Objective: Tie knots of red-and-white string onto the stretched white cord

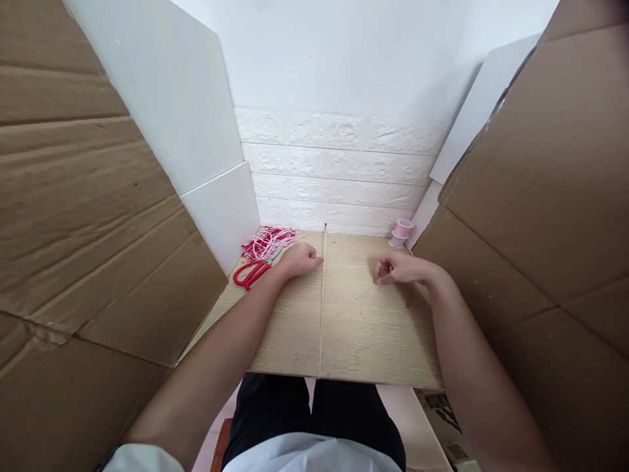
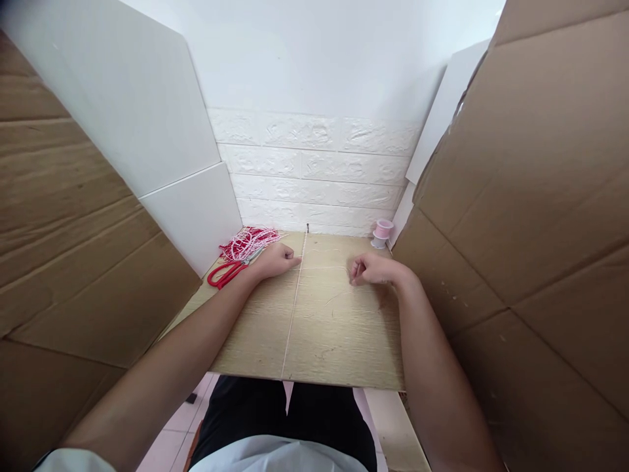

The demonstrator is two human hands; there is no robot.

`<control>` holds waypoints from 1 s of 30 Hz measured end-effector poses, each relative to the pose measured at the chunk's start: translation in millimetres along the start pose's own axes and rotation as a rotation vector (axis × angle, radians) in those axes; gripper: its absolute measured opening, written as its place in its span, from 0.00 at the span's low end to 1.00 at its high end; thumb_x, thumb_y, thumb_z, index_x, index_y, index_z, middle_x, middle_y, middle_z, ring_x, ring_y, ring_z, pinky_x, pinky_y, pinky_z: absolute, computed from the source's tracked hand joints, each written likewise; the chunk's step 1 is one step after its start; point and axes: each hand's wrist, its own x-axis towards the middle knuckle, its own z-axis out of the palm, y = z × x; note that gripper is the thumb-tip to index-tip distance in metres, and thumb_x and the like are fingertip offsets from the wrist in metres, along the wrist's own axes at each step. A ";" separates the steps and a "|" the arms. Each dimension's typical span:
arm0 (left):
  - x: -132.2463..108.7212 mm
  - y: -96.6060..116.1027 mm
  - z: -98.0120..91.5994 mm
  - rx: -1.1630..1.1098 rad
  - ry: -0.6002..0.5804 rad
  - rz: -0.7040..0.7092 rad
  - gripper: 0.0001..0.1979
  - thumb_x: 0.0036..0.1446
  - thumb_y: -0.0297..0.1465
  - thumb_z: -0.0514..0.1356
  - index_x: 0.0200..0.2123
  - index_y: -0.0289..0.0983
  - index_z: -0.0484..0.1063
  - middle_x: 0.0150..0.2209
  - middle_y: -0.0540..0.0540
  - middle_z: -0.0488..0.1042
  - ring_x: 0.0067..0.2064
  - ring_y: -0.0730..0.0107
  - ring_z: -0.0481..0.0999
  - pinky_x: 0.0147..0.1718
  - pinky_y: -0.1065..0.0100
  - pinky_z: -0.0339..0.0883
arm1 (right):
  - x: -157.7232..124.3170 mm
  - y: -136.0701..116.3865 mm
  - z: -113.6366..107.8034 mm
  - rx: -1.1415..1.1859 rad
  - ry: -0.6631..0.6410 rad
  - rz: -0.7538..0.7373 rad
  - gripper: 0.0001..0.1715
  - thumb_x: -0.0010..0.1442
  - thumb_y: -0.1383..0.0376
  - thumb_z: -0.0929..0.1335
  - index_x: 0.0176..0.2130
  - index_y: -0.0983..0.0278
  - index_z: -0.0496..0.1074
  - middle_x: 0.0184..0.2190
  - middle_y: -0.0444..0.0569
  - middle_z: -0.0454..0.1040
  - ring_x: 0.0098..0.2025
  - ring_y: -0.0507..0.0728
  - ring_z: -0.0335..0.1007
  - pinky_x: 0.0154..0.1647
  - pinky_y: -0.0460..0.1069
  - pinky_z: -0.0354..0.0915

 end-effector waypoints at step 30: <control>1.0 -0.8 0.1 0.026 -0.011 0.007 0.19 0.51 0.42 0.58 0.16 0.37 0.61 0.17 0.53 0.59 0.23 0.73 0.58 0.25 0.66 0.45 | 21.3 -9.8 12.1 0.113 0.743 -0.217 0.11 0.57 0.59 0.68 0.33 0.64 0.67 0.29 0.47 0.72 0.29 0.53 0.66 0.31 0.48 0.60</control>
